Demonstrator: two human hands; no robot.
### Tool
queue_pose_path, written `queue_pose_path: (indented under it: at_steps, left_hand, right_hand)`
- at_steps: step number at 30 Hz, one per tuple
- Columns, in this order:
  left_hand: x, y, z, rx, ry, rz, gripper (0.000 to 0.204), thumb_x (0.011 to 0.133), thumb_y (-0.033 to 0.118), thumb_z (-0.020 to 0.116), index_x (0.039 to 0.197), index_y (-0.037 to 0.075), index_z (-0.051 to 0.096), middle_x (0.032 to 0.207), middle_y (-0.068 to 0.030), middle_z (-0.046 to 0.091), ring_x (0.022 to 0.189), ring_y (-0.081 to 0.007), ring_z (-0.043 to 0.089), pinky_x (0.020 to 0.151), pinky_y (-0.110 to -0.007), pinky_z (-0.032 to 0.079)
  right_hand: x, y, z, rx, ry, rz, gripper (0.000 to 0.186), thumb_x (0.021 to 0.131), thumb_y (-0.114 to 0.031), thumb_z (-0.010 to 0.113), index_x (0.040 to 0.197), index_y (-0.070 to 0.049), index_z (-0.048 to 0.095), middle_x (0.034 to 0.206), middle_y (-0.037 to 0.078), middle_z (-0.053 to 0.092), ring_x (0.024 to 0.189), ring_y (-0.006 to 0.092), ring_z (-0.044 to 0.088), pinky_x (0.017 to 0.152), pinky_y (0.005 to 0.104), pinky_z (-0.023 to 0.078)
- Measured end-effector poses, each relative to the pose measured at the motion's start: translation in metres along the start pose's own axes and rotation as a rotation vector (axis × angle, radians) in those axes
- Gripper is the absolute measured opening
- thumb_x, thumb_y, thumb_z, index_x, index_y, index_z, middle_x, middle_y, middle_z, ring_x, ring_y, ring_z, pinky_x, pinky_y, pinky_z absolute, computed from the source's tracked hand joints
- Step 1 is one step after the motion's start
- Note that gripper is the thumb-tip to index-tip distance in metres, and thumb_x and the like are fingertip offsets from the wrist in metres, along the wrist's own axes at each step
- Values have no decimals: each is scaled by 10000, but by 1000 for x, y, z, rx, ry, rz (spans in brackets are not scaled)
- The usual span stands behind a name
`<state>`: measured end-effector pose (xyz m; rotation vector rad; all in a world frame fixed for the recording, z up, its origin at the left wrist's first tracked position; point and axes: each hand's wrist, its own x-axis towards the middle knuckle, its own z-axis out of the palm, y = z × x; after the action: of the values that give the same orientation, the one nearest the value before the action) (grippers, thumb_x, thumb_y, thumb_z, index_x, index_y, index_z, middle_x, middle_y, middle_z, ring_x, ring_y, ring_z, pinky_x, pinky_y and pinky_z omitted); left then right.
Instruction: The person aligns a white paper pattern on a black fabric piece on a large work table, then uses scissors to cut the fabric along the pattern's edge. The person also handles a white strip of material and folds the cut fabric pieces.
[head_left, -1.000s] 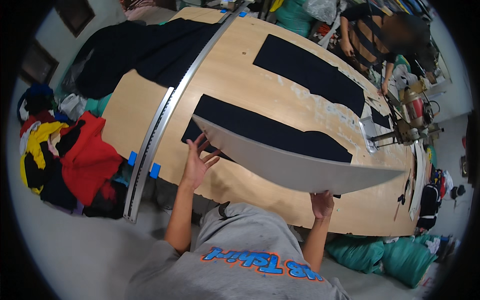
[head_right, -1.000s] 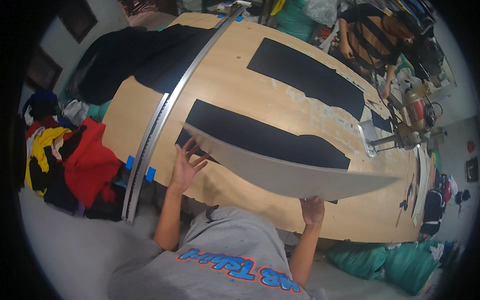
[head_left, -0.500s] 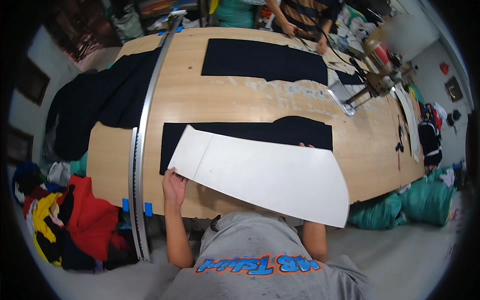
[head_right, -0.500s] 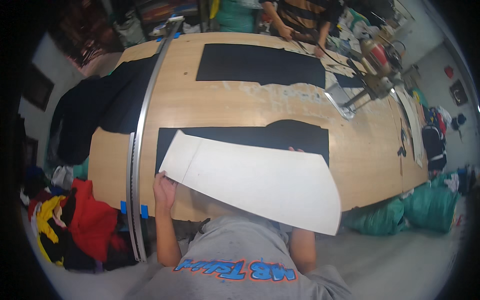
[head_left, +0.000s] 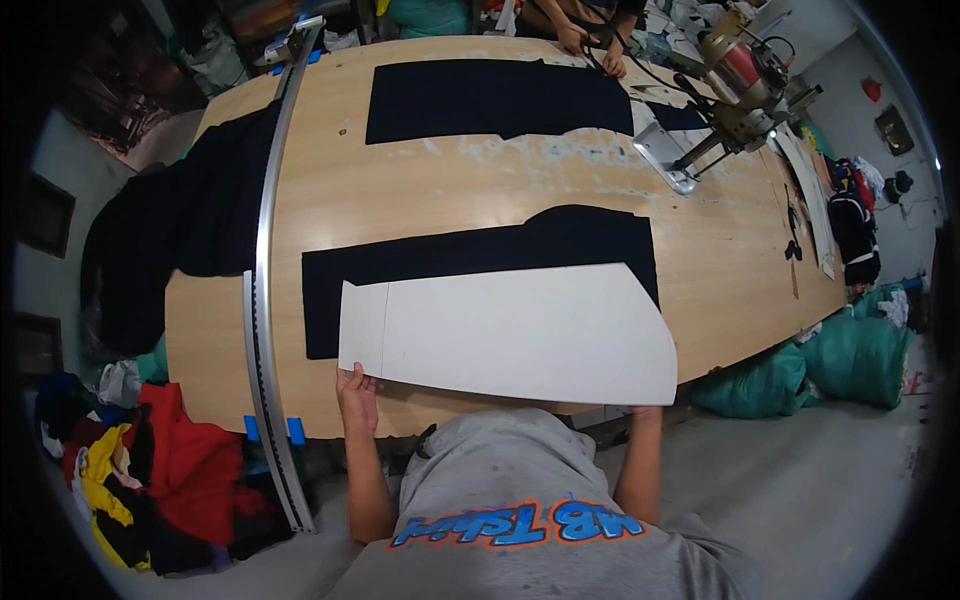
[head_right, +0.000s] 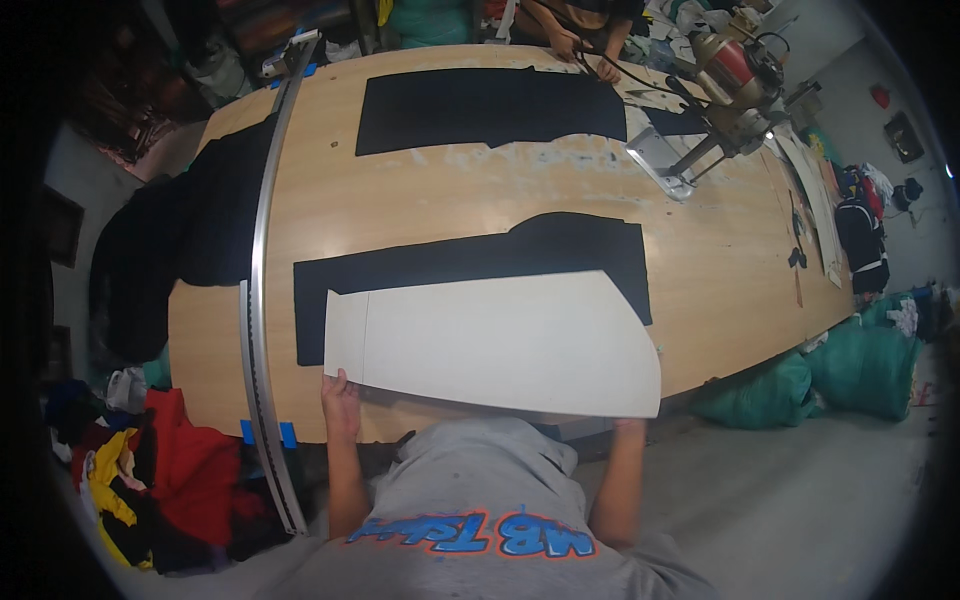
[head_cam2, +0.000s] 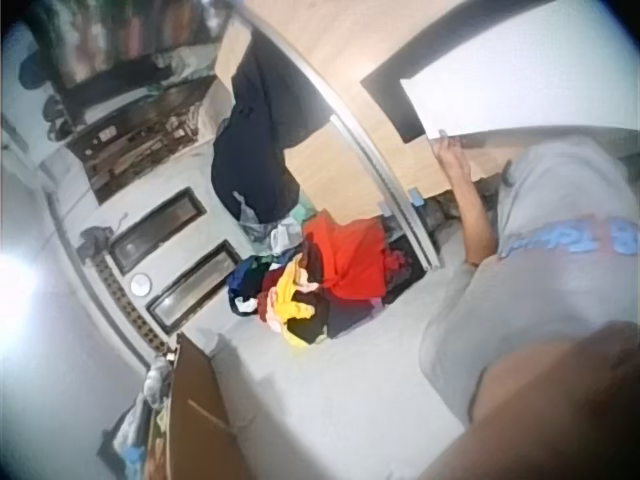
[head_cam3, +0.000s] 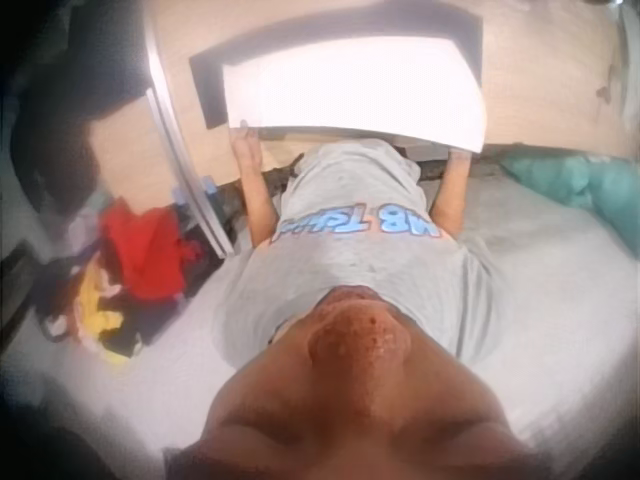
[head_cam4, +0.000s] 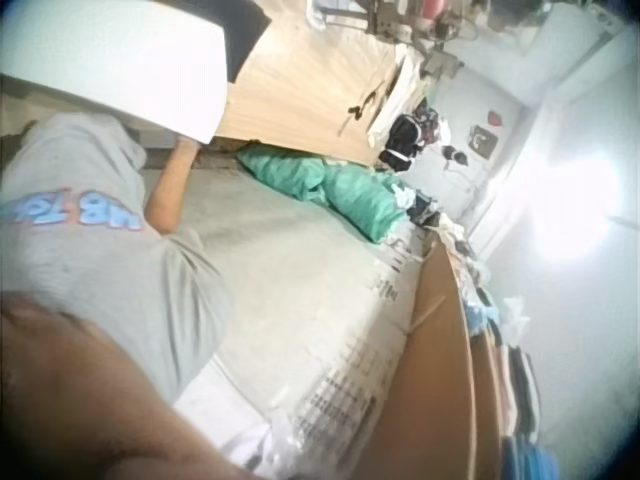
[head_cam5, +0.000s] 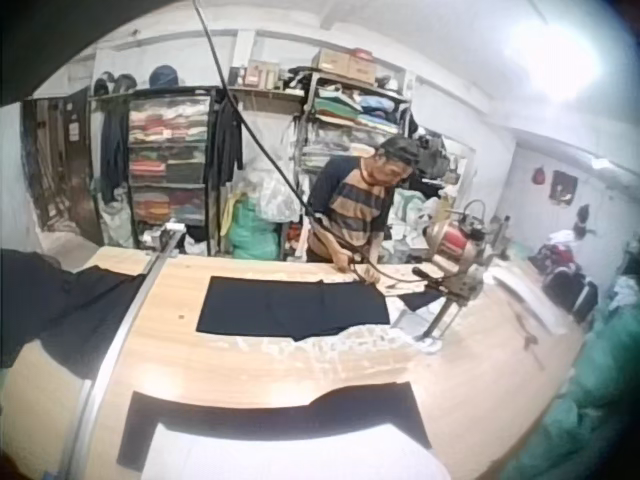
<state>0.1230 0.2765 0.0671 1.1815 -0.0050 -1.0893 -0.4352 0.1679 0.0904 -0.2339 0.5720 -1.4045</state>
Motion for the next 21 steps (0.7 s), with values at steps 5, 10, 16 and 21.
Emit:
queue_pose_path:
  at_steps: [5, 10, 16, 21]
  left_hand:
    - [30, -6, -23, -21, 16, -45, 581, 1037, 143, 667, 1546, 103, 390, 1464, -71, 531, 1326, -250, 530, 1175, -433, 374]
    - [47, -10, -8, -10, 33, -36, 604, 1043, 135, 663, 1559, 96, 352, 1486, -106, 498, 1363, -279, 501, 1210, -472, 350]
    - [55, -27, -4, 206, 197, 115, 589, 1034, 94, 656, 1541, 64, 357, 1419, -152, 534, 1265, -269, 567, 1088, -436, 477]
    - [58, -41, -12, 728, 298, 347, 501, 1008, 117, 688, 1461, 42, 488, 1270, -131, 592, 932, -193, 589, 855, -358, 526]
  right_hand:
    - [15, -24, 53, -5, -52, 173, 730, 1069, -555, 511, 1569, -33, 412, 1541, 156, 513, 1405, 313, 491, 1180, 487, 405]
    - [55, 15, 51, -505, 164, 45, 610, 1006, -277, 723, 1510, -40, 474, 1490, 124, 553, 1380, 291, 512, 1158, 493, 415]
    - [101, 44, 38, -430, 328, -14, 492, 989, -146, 738, 1416, -7, 538, 1364, 131, 637, 1272, 260, 605, 1095, 441, 478]
    - [129, 58, 12, -798, 599, -40, 368, 984, -117, 718, 1309, -36, 568, 1197, 112, 673, 1067, 235, 662, 860, 396, 544]
